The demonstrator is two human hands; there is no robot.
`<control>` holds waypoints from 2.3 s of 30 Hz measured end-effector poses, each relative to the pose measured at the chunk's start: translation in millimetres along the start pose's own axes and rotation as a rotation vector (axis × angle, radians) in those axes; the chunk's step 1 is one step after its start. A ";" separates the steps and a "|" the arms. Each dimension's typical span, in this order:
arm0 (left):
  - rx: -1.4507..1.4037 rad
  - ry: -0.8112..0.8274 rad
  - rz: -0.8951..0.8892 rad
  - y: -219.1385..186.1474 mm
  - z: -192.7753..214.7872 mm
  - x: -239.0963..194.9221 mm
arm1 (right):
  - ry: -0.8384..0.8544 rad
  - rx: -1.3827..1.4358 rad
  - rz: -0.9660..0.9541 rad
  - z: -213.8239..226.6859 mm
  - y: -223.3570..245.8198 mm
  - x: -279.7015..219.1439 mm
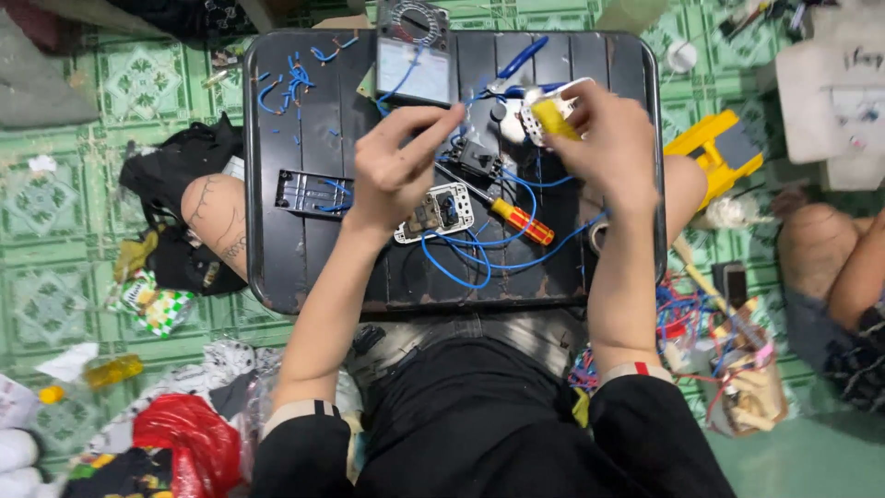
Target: The person strips the insulation from blue electrical wires using a yellow wire stripper and connects them to a white electrical socket. They use a screwdriver to tighten the terminal screws and secure the wires in place.
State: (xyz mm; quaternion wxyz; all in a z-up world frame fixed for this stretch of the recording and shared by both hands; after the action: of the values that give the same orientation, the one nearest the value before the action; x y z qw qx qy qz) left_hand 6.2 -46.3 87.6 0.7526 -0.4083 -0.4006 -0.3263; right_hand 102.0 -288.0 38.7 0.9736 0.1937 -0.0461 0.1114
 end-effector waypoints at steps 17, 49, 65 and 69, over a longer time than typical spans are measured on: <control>-0.190 -0.189 0.192 0.8 13.5 15.4 | -0.190 1.162 0.301 -6.9 60.2 -43.6; -0.196 -0.108 0.189 -2.3 -0.9 12.7 | 0.046 1.332 0.479 -54.0 67.9 -54.2; -0.177 -0.120 0.217 0.9 0.4 11.4 | 0.107 1.397 0.494 -59.5 64.1 -53.8; -0.175 -0.116 0.208 0.1 0.7 12.5 | 0.111 1.392 0.492 -58.3 65.9 -54.0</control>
State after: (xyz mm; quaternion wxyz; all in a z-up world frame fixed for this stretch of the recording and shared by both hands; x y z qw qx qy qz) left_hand 11.9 -47.7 98.7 0.7193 -0.5299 -0.3690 -0.2561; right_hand 36.8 -216.8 2.1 0.5732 0.7446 0.0424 0.3394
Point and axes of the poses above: each hand's wrist, its own x-axis towards the middle knuckle, its own z-axis out of the back of the hand, y = z × x, the point moved 10 cm from there along x, towards the middle knuckle, and after that the axes turned 2 degrees about -y, right-handed, at the moved point
